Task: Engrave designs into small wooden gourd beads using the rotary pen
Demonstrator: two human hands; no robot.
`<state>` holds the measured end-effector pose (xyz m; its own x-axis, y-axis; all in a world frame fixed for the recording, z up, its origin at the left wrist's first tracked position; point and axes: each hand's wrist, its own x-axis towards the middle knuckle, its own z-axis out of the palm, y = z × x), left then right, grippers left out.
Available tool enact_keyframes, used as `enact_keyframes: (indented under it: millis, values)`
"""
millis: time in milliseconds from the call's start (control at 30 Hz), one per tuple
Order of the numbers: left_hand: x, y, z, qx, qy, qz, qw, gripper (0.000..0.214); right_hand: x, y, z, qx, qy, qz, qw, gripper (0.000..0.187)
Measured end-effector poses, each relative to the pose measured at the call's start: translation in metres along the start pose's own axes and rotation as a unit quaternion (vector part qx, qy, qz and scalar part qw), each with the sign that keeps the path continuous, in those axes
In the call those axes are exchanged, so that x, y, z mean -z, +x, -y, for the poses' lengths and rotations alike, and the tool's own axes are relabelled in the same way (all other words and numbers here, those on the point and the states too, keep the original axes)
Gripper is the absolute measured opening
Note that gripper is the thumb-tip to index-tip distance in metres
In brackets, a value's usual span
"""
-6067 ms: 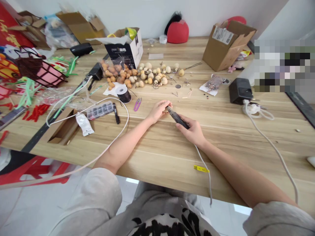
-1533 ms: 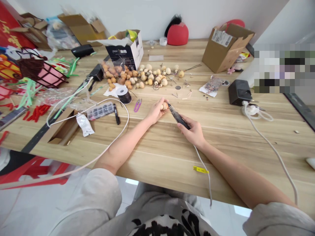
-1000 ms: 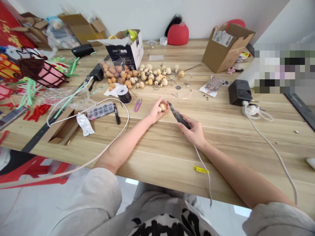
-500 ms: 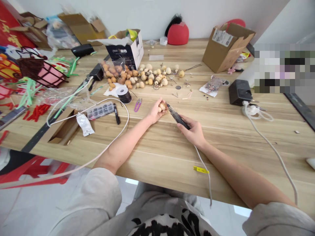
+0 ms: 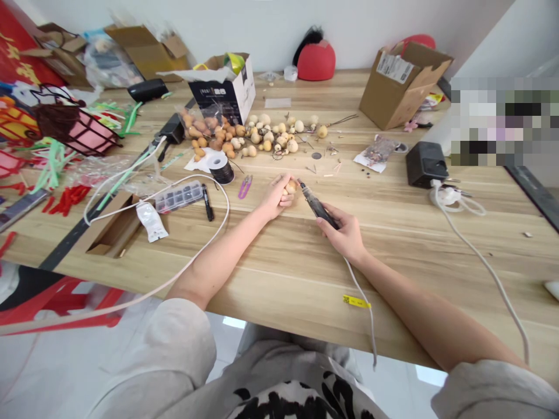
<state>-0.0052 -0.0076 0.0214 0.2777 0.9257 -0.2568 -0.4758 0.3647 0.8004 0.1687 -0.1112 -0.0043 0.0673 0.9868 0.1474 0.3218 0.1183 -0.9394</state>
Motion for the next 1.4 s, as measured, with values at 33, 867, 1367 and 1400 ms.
enact_keyframes:
  millis: [33,867,1367,1400]
  values:
    - [0.0002,0.0001,0.0004,-0.001,-0.003,0.004,1.000,0.015,0.0000,0.0000,-0.0001,0.000,-0.001,-0.001,1.000,0.053]
    - [-0.0037,0.0039,0.0032,0.024,-0.004,-0.066,0.997,0.021,0.0008,-0.0008,0.0025,0.001,-0.007,0.016,1.000,0.055]
    - [-0.0034,0.0051,0.0041,0.011,-0.005,-0.066,0.998,0.022,0.0004,-0.0006,0.0006,0.003,-0.002,0.010,1.000,0.051]
    - [-0.0038,0.0044,0.0041,0.004,-0.001,-0.069,0.998,0.022,0.0005,-0.0006,0.0008,0.002,-0.003,0.010,1.000,0.052]
